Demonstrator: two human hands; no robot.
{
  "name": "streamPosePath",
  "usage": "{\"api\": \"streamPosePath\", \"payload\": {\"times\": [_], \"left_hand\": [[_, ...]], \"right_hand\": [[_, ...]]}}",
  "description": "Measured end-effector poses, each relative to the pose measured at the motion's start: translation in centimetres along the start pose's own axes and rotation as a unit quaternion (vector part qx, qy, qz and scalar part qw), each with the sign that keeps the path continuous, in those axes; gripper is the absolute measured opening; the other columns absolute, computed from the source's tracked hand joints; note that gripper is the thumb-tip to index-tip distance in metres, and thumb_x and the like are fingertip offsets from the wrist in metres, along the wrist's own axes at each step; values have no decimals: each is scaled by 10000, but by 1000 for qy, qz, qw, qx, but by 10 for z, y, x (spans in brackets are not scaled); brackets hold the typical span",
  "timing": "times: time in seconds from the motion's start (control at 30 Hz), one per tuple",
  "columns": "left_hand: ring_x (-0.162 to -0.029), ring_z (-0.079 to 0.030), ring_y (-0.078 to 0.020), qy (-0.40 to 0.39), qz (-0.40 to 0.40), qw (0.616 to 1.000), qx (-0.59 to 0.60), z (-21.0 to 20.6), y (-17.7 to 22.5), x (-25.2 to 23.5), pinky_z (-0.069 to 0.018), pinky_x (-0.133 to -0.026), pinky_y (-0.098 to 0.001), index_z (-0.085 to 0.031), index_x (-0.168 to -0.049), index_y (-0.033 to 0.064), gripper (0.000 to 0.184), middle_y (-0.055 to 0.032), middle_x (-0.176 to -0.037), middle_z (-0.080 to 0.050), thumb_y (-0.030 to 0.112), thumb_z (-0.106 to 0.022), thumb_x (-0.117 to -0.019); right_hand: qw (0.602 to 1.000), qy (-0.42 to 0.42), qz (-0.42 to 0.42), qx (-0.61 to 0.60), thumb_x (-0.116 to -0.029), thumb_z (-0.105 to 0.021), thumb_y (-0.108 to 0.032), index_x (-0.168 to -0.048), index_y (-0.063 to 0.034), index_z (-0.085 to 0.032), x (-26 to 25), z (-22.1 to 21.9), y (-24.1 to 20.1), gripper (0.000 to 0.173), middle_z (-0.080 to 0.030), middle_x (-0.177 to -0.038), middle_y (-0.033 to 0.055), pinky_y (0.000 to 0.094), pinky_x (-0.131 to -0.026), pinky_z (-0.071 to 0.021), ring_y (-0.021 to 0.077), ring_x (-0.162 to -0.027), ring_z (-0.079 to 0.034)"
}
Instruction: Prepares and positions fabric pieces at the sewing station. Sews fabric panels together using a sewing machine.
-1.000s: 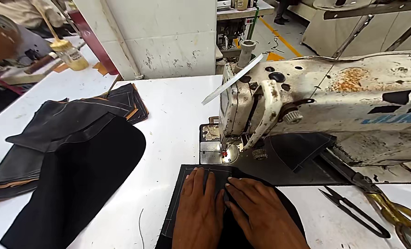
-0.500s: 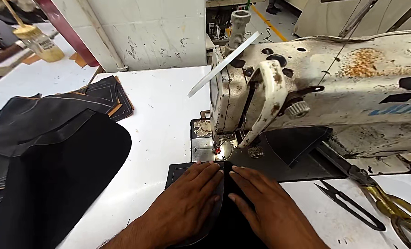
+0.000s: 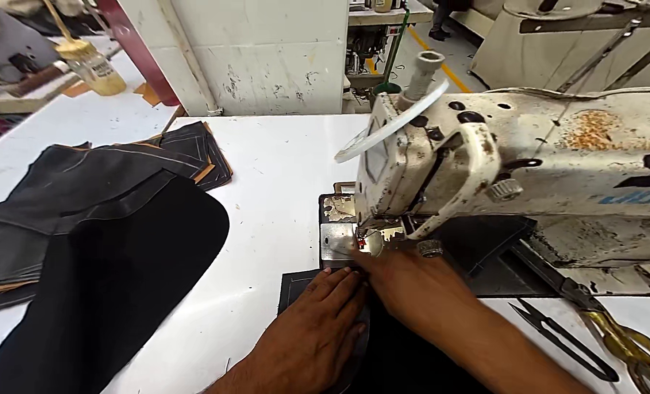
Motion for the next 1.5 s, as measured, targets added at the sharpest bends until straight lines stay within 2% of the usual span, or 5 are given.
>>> {"api": "streamPosePath", "payload": {"times": [0.13,0.3,0.67,0.97,1.5], "left_hand": [[-1482,-414,-235,-16,6,1000,2,-1,0,0,-313,-1236,-424,-503,-1497,79,525,-92,-1548,-504,377,-296,-1119],[-1479,-419,-223,-5,3,1000,-4,-1,0,0,-314,-1238,-411,-535,-1476,83,521,-82,-1533,-523,377,-300,-1116],[-1486,-395,-165,2,25,999,-24,0,-23,-17,-308,-1241,-370,-553,-1480,128,532,-30,-1547,-506,428,-332,-1099],[-1483,-395,-165,6,34,999,-34,3,-33,-27,-299,-1243,-366,-552,-1484,132,537,-36,-1553,-497,431,-341,-1091],[-1496,-372,-150,-1,42,999,-22,3,-34,-28,-289,-1252,-355,-539,-1494,134,536,-17,-1559,-488,434,-339,-1097]], "right_hand": [[994,61,-78,53,-908,-655,-97,-802,-42,-710,17,32,47,132,-640,-698,141,495,-488,-501,354,-645,-676],[981,44,-111,-152,-949,-650,-526,-1145,-177,-750,2,-11,55,412,-728,-1041,38,457,-830,-593,209,-938,-706],[980,129,-99,-115,-947,-620,-84,-882,30,-691,-24,-22,74,150,-696,-873,202,499,-835,-548,365,-928,-699],[969,-34,-82,-232,-1003,-644,-171,-996,32,-717,-29,4,78,216,-704,-927,196,502,-810,-532,323,-913,-690],[992,20,-42,-117,-947,-679,-162,-946,28,-716,-36,-14,71,194,-710,-913,221,538,-774,-531,378,-925,-705]]}}
Point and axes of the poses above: each hand's wrist, its own x-axis away from the middle knuckle, its own z-axis out of the back of the hand, y = z × x, the point moved 10 cm from there along -x, towards the middle knuckle
